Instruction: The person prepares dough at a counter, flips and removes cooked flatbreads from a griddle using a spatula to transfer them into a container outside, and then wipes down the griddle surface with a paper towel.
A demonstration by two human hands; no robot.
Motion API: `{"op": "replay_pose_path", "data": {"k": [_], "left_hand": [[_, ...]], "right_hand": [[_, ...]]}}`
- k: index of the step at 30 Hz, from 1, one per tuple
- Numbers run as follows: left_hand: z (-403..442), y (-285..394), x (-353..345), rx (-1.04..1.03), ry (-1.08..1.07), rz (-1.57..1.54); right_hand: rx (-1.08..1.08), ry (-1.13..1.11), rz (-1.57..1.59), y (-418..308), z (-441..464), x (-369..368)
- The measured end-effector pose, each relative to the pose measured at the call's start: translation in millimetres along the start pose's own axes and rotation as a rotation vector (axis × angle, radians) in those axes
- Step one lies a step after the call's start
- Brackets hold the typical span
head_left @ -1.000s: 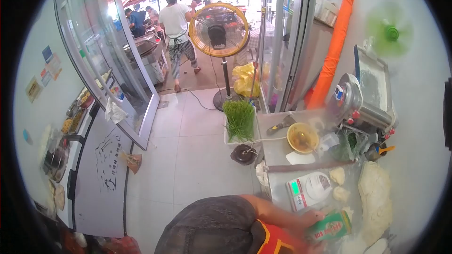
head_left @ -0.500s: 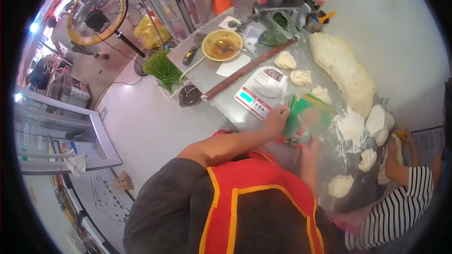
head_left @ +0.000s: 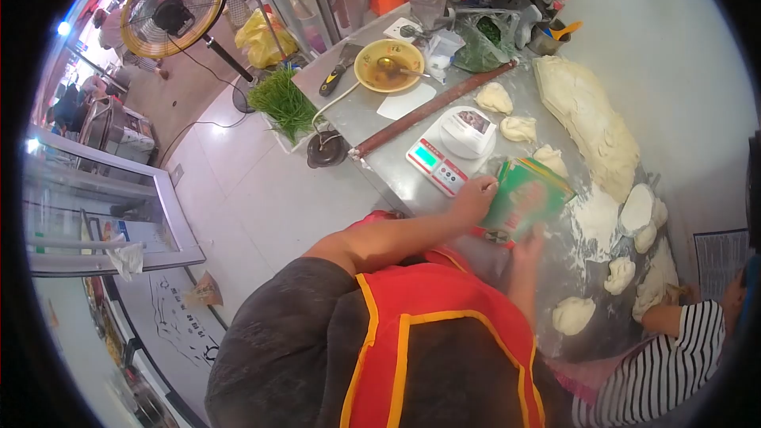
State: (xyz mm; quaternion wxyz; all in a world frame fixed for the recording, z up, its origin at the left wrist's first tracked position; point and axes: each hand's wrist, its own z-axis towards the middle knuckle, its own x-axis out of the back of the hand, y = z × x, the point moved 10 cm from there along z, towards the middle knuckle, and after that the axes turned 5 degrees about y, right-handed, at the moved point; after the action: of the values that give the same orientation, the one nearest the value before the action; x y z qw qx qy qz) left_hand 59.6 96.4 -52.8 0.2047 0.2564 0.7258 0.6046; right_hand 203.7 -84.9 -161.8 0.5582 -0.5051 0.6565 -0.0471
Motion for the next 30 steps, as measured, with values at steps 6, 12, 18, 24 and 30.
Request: {"op": "replay_pose_path", "data": {"k": [6,12,18,24,30], "left_hand": [[10,-82,-54,-0.598,-0.090,1.069],[12,-29,-12,-0.166,-0.023,0.279],[4,-7,-3,-0.142,0.075,0.176],[2,-1,-1,-0.130,0.026,0.147],[5,-2,-2,-0.247,0.090,0.108]], "right_hand": [[0.361,-0.108,-0.974,-30,-25,-10],[0.291,-0.338,-0.976,-30,-85,-106],[0.705,-0.212,-1.398,-64,-99,-130],[0.912,-0.295,-1.842,-82,-181,-238],[0.777,-0.190,-1.507,-58,-94,-120]]}}
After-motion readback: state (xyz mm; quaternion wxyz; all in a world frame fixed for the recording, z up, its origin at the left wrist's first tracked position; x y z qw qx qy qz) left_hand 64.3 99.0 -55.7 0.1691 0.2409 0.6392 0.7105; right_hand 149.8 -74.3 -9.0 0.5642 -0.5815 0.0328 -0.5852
